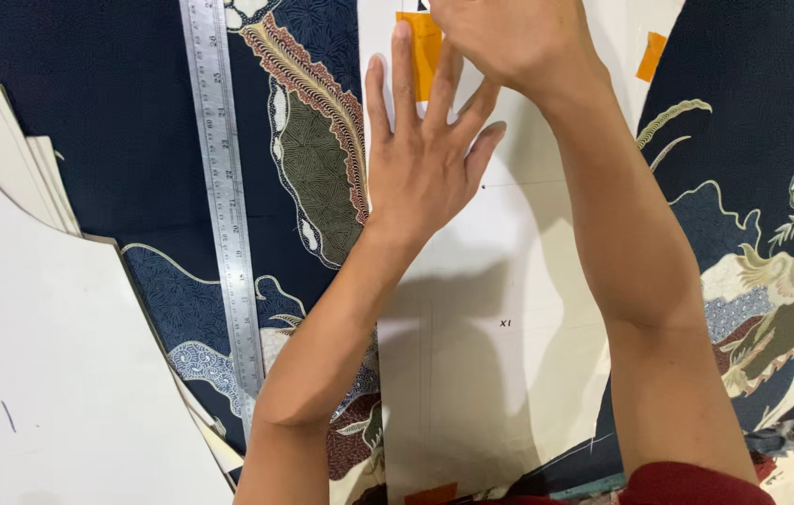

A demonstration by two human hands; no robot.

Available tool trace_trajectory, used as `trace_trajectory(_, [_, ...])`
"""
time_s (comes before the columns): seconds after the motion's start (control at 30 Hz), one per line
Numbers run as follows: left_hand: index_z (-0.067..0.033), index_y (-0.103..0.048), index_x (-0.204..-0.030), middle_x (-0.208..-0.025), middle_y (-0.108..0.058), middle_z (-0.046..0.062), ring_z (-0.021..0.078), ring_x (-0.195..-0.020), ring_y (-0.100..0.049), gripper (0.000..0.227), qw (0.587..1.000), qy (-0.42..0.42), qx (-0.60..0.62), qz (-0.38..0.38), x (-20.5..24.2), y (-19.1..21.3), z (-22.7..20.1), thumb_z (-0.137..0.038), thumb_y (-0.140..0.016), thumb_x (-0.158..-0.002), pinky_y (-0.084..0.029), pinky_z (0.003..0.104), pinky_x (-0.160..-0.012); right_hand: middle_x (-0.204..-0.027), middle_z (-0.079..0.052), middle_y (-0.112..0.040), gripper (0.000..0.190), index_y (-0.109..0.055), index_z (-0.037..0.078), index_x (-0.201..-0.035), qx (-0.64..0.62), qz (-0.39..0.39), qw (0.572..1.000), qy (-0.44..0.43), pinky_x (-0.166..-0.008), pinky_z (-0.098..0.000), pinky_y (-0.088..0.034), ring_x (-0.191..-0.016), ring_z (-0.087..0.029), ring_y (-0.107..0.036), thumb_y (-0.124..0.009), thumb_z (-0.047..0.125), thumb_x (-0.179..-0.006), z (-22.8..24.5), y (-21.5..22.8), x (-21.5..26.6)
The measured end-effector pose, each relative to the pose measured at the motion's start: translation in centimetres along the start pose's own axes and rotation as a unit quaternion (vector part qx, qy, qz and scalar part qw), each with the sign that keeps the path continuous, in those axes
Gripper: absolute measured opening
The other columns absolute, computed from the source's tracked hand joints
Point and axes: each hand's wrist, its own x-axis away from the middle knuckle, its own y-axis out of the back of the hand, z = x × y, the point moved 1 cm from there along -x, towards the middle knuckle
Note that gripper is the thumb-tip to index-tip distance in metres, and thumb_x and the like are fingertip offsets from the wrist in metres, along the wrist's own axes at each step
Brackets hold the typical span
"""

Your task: The person places a paper pattern on patterned fabric, uses a ruler and chalk to mark lines, then traces the pattern outline with chalk. The person also uses tape to secure the pattern and adjusts its position on the fabric.

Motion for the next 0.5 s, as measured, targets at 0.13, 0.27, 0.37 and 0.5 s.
trace_trajectory(0.13, [-0.0247,-0.060,-0.151,-0.164,-0.036,0.019,0.0536,-0.155,-0.014,0.044,1.000,0.004,0.004,0.005,-0.1,-0.2,0.1,-0.046,-0.060,-0.112,-0.014,0.069,-0.127,-0.072,0.003,-0.057,0.009,-0.064,0.010,-0.087,-0.107,0.053,0.991,-0.069,-0.056,-0.0258,-0.044,-0.064,-0.010,-0.057,-0.066,0.007,-0.094,0.3,-1.1,0.2])
trace_trajectory(0.27, [-0.0248,-0.062,-0.149,-0.164,-0.037,0.019,0.0530,-0.155,-0.014,0.042,1.000,0.006,0.008,0.001,0.1,-0.3,0.0,-0.046,-0.059,-0.113,-0.014,0.069,-0.127,-0.070,0.003,-0.056,0.010,-0.063,0.009,-0.086,-0.084,0.051,0.994,-0.049,-0.056,-0.0249,-0.044,-0.060,-0.008,-0.057,-0.064,0.004,-0.095,0.6,0.4,-1.1])
trace_trajectory(0.37, [-0.0250,-0.064,-0.145,-0.163,-0.038,0.019,0.0528,-0.155,-0.014,0.039,1.000,0.009,0.010,0.006,0.0,-0.3,0.0,-0.046,-0.059,-0.113,-0.013,0.069,-0.127,-0.068,-0.002,-0.062,0.010,-0.067,0.005,-0.086,-0.263,0.071,0.936,-0.222,-0.050,-0.0263,-0.048,-0.055,-0.012,-0.061,-0.065,0.006,-0.096,1.5,0.9,-2.6])
trace_trajectory(0.5, [-0.0257,-0.064,-0.143,-0.163,-0.038,0.019,0.0525,-0.155,-0.014,0.039,1.000,0.014,0.008,0.012,-0.1,-0.2,-0.1,-0.047,-0.059,-0.111,-0.014,0.069,-0.127,-0.069,-0.006,-0.071,0.012,-0.072,0.004,-0.087,-0.349,0.146,0.858,-0.347,-0.052,-0.0276,-0.055,-0.055,-0.015,-0.069,-0.066,0.010,-0.095,1.8,0.5,-2.6])
